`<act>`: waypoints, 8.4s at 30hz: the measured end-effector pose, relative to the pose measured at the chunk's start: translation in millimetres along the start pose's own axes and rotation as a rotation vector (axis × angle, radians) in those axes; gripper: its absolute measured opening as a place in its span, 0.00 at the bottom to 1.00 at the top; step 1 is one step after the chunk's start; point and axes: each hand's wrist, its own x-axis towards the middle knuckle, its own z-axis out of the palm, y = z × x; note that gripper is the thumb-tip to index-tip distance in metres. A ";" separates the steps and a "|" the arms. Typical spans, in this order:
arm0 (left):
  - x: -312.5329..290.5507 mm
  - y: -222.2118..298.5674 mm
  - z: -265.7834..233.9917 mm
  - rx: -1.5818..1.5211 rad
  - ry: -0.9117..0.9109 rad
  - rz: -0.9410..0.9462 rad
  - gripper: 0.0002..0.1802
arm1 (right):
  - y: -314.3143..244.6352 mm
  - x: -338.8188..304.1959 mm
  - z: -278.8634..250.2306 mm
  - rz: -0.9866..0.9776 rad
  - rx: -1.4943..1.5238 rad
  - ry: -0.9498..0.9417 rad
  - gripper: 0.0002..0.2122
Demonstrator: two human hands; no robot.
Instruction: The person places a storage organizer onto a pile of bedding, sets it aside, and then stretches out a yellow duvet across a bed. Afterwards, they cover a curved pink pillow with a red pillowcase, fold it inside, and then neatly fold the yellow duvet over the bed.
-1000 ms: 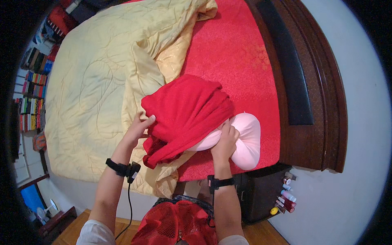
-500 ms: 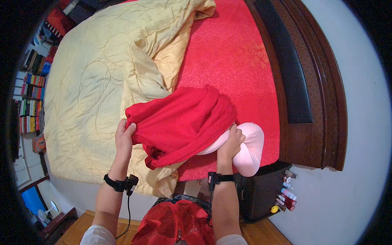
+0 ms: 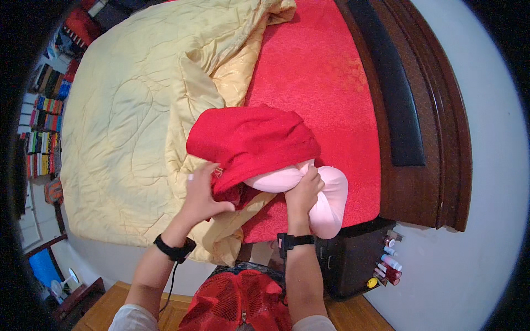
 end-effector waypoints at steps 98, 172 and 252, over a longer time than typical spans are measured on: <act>-21.0 70.1 248.2 -0.240 0.314 -0.606 0.21 | 167.8 231.7 -23.0 0.093 0.846 -0.981 0.27; 61.3 164.0 -229.9 -1.248 0.187 -0.632 0.14 | 30.1 221.6 -419.3 0.179 1.330 -0.632 0.09; 82.9 81.0 281.3 -0.135 0.399 -0.703 0.41 | 254.0 186.7 -51.0 -0.527 0.226 -0.404 0.12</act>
